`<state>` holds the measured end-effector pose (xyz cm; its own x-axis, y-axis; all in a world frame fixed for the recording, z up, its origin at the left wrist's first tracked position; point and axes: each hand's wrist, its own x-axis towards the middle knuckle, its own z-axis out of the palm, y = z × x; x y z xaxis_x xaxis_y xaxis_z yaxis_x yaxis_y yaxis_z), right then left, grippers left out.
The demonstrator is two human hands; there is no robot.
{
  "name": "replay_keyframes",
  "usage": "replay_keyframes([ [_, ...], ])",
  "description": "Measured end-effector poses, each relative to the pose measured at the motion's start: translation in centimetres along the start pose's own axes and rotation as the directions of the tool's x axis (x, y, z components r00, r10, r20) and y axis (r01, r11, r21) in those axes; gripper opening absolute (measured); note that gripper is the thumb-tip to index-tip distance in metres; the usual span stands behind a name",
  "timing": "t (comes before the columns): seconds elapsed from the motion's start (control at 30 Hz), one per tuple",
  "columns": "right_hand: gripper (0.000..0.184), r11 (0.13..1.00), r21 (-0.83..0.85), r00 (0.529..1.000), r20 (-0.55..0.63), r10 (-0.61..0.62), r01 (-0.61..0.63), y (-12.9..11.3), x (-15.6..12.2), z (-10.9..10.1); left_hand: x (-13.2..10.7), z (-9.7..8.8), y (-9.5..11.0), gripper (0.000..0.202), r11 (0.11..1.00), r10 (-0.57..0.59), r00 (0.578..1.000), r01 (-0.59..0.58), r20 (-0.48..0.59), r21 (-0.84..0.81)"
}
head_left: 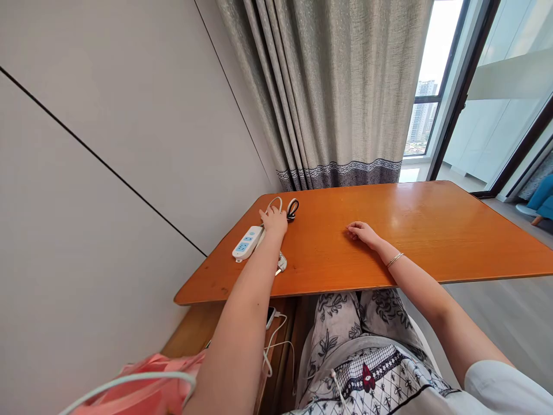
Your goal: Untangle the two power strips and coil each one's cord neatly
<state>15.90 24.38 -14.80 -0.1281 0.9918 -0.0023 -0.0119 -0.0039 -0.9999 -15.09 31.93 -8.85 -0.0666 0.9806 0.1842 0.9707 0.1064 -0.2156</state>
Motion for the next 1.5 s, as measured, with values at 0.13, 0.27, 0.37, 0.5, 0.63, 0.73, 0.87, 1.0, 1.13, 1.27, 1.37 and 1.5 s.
replay_keyframes([
  [0.13,0.024,0.999,-0.027,1.0,0.006,-0.018,0.019,0.1,0.0,0.0,0.7,0.3,-0.4,0.041,0.999,0.029,0.999,-0.029,0.027,-0.013],
  [0.27,0.023,0.997,-0.069,0.999,0.016,-0.044,0.045,0.2,0.1,-0.1,0.5,0.4,0.1,0.039,0.997,0.063,0.998,-0.063,-0.013,-0.051],
  [0.37,0.022,0.991,-0.114,0.997,0.013,-0.075,0.076,0.5,0.2,-0.2,0.0,0.0,0.9,0.038,0.988,0.119,0.991,-0.125,-0.062,-0.093],
  [0.5,0.024,0.967,-0.206,0.986,-0.037,-0.164,0.153,0.9,0.5,-0.2,-0.8,-1.3,3.2,0.037,0.954,0.246,0.959,-0.265,-0.14,-0.138],
  [0.63,0.049,0.912,-0.317,0.944,-0.116,-0.309,0.259,0.6,0.2,-0.2,-2.3,-2.8,7.1,0.031,0.881,0.399,0.889,-0.439,-0.224,-0.178],
  [0.73,0.088,0.767,-0.526,0.862,-0.116,-0.493,0.368,0.0,-0.2,-0.3,-3.9,-4.0,10.7,0.027,0.74,0.52,0.774,-0.619,-0.361,-0.262],
  [0.87,0.104,0.455,-0.829,0.757,-0.06,-0.651,0.326,-0.3,-0.1,-1.3,-5.5,-5.3,14.5,0.025,0.652,0.561,0.703,-0.701,-0.436,-0.29],
  [1.0,0.099,0.441,-0.87,0.767,-0.126,-0.629,0.218,-0.3,0.6,-3.2,-6.6,-6.0,16.3,0.024,0.672,0.486,0.757,-0.644,-0.437,-0.367],
  [1.13,0.089,0.45,-0.867,0.774,-0.132,-0.62,0.213,-0.3,0.9,-4.5,-9.1,-6.1,17.6,0.025,0.672,0.237,0.841,-0.503,-0.486,-0.544],
  [1.27,0.078,0.473,-0.865,0.777,-0.179,-0.603,0.168,-0.7,0.6,-4.7,-11.8,-5.5,19.1,0.023,0.568,0.22,0.821,-0.547,-0.527,-0.615],
  [1.37,0.076,0.486,-0.866,0.778,-0.222,-0.587,0.12,-1.2,0.4,-4.4,-12.2,-4.5,19.7,0.023,0.555,0.235,0.877,-0.475,-0.419,-0.683],
  [1.5,0.073,0.491,-0.864,0.761,-0.245,-0.6,0.109,-1.6,0.1,-4.0,-11.5,-3.4,19.6,0.019,0.56,0.182,0.935,-0.354,-0.306,-0.749],
])
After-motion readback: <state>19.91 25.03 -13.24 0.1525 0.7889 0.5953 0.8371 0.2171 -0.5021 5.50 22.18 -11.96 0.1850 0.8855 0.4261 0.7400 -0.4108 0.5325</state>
